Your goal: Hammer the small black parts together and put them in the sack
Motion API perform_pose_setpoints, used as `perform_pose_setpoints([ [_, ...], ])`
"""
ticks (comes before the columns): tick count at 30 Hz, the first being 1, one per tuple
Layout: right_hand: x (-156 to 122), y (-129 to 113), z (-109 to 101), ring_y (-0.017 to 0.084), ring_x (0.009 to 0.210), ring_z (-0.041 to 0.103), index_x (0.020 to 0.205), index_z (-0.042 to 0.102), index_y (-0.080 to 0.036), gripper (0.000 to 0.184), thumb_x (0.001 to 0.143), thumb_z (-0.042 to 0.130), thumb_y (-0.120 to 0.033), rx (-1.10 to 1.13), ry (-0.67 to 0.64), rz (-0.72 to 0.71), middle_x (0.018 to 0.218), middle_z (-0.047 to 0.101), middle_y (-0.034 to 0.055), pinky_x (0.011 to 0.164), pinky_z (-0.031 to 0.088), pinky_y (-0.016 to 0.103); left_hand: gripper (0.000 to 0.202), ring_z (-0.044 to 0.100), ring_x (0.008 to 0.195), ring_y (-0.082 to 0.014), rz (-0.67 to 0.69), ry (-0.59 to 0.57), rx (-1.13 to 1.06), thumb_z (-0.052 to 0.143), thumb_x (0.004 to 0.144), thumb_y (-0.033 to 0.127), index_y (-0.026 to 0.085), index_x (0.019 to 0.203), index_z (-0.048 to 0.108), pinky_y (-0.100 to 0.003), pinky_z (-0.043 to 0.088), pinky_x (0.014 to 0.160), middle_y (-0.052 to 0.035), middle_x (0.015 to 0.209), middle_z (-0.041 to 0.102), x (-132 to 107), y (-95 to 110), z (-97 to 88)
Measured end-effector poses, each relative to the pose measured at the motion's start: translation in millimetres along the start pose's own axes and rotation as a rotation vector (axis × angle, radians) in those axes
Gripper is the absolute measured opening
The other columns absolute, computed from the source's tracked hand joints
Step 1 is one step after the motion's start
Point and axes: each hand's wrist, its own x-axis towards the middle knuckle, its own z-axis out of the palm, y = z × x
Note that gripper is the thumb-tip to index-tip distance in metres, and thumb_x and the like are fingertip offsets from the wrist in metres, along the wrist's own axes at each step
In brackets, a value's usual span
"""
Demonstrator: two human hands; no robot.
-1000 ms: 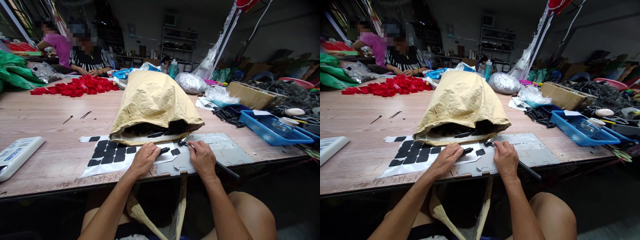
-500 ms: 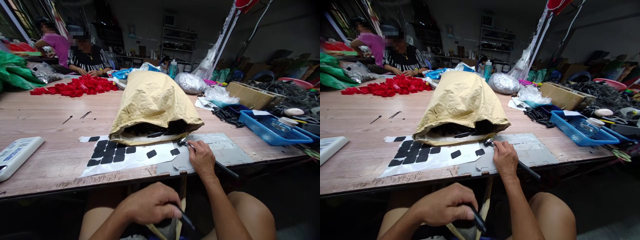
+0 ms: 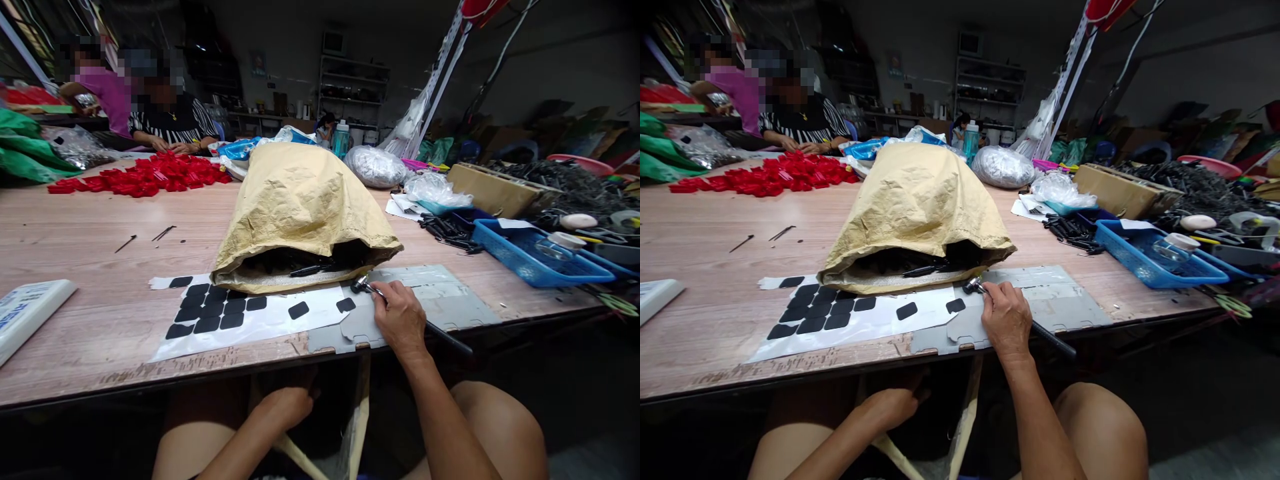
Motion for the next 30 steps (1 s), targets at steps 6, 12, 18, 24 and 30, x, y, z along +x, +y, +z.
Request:
perform_pose_setpoints([
  [6,0,-2,-1,0.020,0.090,0.053,0.108,0.071,-0.028,0.023,0.090,0.059,-0.022,-0.009,-0.016,0.020,0.093,0.066,0.0020,0.079,0.037,0.031,0.035,0.066,0.077,-0.0185,0.495,-0.287,-0.094,0.067,0.084,0.045,0.029,0.115,0.072,-0.025,0.048,0.068,-0.0003,0.086,0.073,-40,68,-85.9],
  [12,0,-1,-1,0.020,0.090,0.053,0.109,0.071,-0.028,0.022,0.091,0.058,-0.023,-0.007,-0.008,0.014,0.094,0.066,0.0022,0.079,0.037,0.031,0.023,0.061,0.087,-0.0190,0.314,0.495,0.004,0.057,0.092,0.036,0.021,0.105,0.068,-0.028,0.047,0.077,-0.0029,0.094,0.068,18,68,-153.2],
  [18,0,0,-1,0.020,0.089,0.054,0.108,0.071,-0.027,0.022,0.091,0.057,-0.024,0.009,0.002,-0.001,0.093,0.066,0.0025,0.078,0.037,0.032,0.020,0.056,0.104,-0.0278,0.073,0.728,0.273,0.062,0.088,0.034,0.021,0.103,0.067,-0.036,0.047,0.083,-0.0082,0.103,0.064,72,41,-162.3],
  [24,0,0,0,0.020,0.089,0.053,0.107,0.071,-0.027,0.022,0.091,0.057,-0.024,0.012,0.009,-0.001,0.092,0.066,0.0024,0.078,0.036,0.032,0.017,0.054,0.095,-0.0256,0.206,0.718,0.189,0.060,0.092,0.034,0.020,0.099,0.067,-0.035,0.043,0.079,-0.0064,0.095,0.064,45,44,-157.2],
  [30,0,0,0,0.020,0.088,0.052,0.108,0.071,-0.028,0.022,0.091,0.057,-0.024,0.007,0.003,0.007,0.092,0.066,0.0020,0.078,0.036,0.031,0.013,0.055,0.095,-0.0218,0.452,0.577,0.015,0.061,0.092,0.031,0.022,0.097,0.068,-0.034,0.043,0.083,-0.0036,0.094,0.064,12,44,-134.2],
])
